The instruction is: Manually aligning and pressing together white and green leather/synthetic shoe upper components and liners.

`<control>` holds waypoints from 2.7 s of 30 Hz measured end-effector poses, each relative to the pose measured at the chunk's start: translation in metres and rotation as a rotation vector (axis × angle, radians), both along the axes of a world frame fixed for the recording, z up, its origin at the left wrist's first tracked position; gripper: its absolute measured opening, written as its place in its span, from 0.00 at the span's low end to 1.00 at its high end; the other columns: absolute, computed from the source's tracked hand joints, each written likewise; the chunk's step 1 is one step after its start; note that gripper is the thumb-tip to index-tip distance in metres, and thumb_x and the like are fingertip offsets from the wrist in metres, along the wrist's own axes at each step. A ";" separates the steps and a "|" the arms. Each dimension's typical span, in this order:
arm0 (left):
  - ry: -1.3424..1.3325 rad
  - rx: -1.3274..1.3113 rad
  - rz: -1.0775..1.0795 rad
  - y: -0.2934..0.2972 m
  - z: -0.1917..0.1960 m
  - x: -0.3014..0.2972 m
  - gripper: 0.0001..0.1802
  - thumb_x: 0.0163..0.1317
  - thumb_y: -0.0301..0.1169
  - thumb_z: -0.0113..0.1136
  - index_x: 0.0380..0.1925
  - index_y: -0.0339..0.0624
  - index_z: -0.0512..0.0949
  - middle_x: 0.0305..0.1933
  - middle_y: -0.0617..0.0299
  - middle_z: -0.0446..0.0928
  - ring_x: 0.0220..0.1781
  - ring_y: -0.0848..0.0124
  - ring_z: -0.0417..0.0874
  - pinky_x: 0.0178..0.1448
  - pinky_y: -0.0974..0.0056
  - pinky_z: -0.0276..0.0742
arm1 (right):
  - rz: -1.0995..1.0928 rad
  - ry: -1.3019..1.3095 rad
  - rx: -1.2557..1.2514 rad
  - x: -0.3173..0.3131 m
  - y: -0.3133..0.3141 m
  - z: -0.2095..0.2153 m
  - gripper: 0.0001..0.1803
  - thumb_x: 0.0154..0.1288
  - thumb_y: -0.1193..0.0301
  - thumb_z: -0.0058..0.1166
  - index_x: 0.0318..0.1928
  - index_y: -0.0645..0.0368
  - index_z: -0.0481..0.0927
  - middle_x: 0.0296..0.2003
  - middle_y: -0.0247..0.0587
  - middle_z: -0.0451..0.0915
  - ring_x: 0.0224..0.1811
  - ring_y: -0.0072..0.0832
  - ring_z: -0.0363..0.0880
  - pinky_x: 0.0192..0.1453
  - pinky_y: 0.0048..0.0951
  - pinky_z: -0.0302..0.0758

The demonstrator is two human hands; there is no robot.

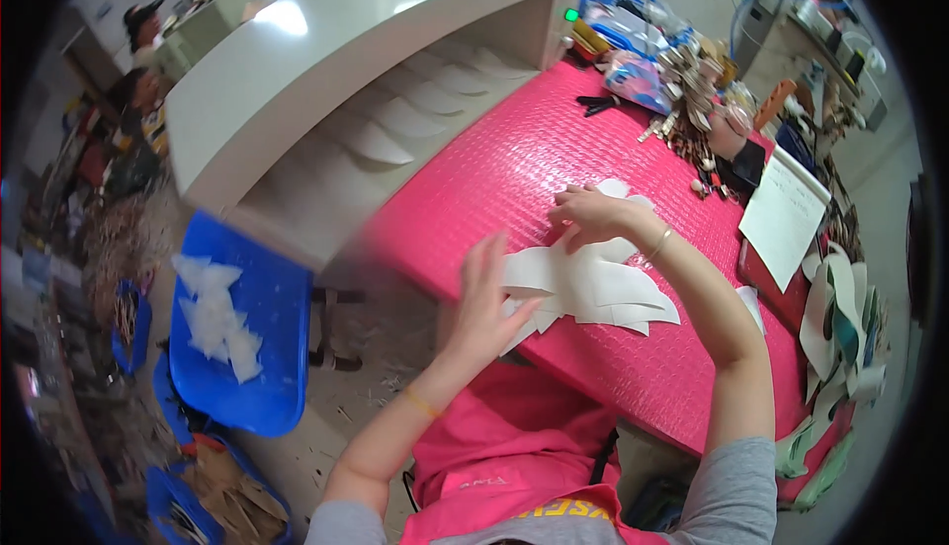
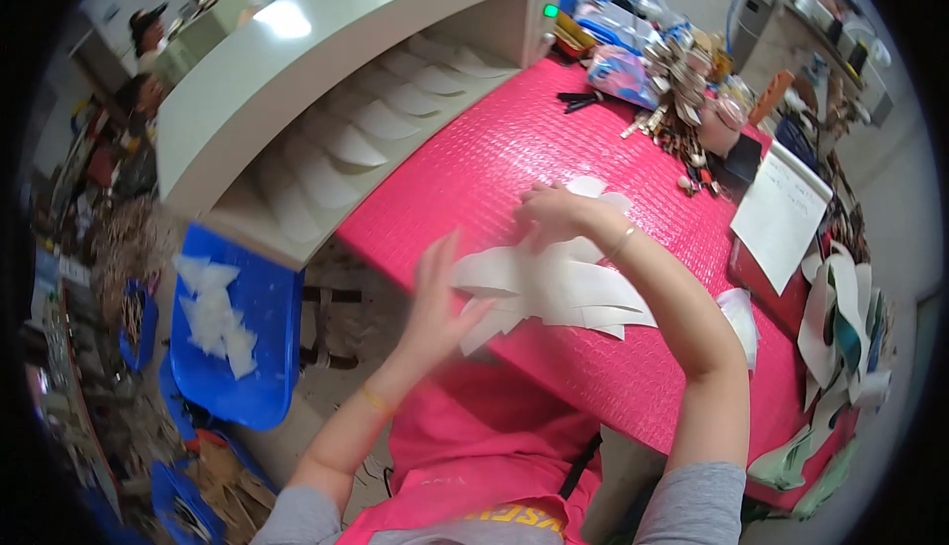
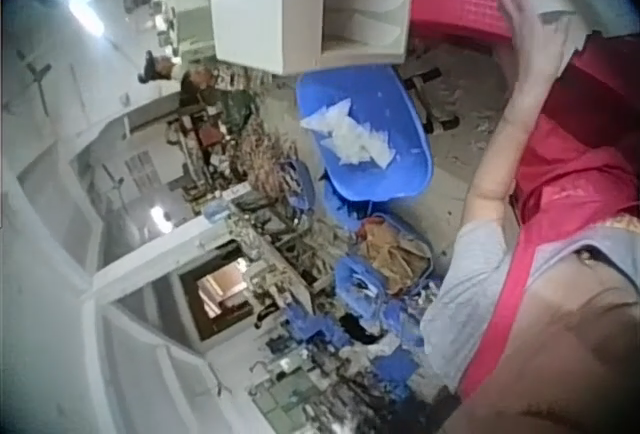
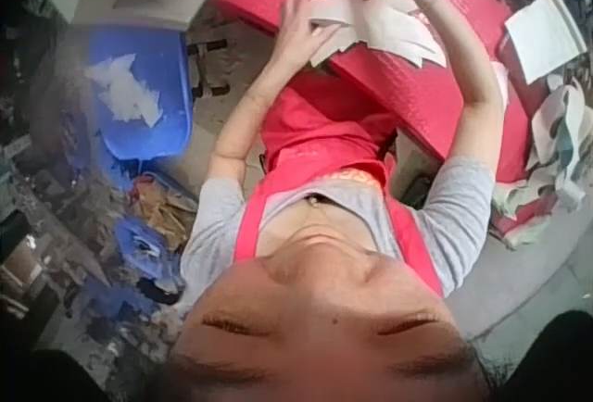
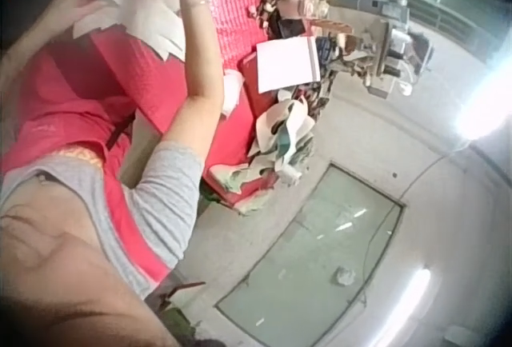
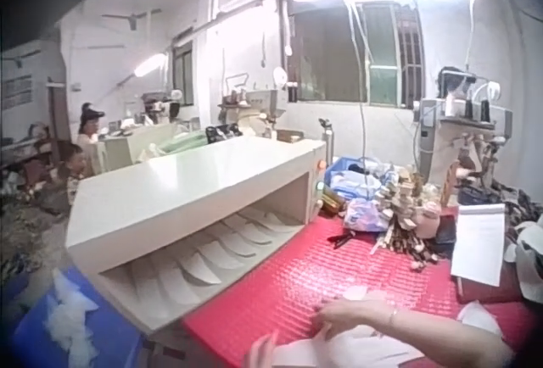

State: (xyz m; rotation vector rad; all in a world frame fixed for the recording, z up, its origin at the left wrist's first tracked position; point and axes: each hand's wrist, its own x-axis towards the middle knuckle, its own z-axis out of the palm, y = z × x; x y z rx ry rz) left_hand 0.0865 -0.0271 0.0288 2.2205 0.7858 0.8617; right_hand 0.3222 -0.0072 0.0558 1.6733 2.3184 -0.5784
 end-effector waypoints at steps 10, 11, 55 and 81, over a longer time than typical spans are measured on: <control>0.014 -0.855 -0.514 -0.014 0.051 -0.117 0.18 0.49 0.33 0.59 0.38 0.33 0.76 0.33 0.60 0.77 0.34 0.78 0.73 0.40 0.69 0.70 | -0.002 0.458 0.762 -0.118 -0.094 0.125 0.11 0.45 0.79 0.55 0.33 0.61 0.73 0.40 0.42 0.73 0.40 0.40 0.73 0.45 0.35 0.67; -0.045 -0.972 -0.425 -0.028 0.045 -0.156 0.19 0.50 0.34 0.59 0.41 0.33 0.75 0.37 0.62 0.77 0.37 0.77 0.74 0.43 0.69 0.70 | -0.068 0.452 0.804 -0.110 -0.108 0.129 0.12 0.44 0.80 0.55 0.33 0.62 0.73 0.39 0.43 0.73 0.40 0.41 0.73 0.43 0.35 0.68; 0.655 0.203 -0.196 -0.025 0.078 -0.031 0.19 0.51 0.19 0.46 0.45 0.42 0.73 0.40 0.52 0.74 0.42 0.56 0.74 0.47 0.60 0.68 | -1.325 0.447 1.688 0.418 -0.331 0.022 0.14 0.59 0.67 0.47 0.36 0.69 0.73 0.29 0.45 0.78 0.28 0.29 0.72 0.37 0.27 0.68; 0.024 0.935 -0.561 -0.122 0.050 0.313 0.27 0.39 0.22 0.57 0.45 0.40 0.70 0.44 0.57 0.69 0.52 0.60 0.67 0.53 0.58 0.65 | -0.723 0.209 0.723 0.206 -0.282 0.040 0.17 0.49 0.75 0.53 0.43 0.63 0.73 0.40 0.42 0.74 0.44 0.35 0.73 0.50 0.34 0.68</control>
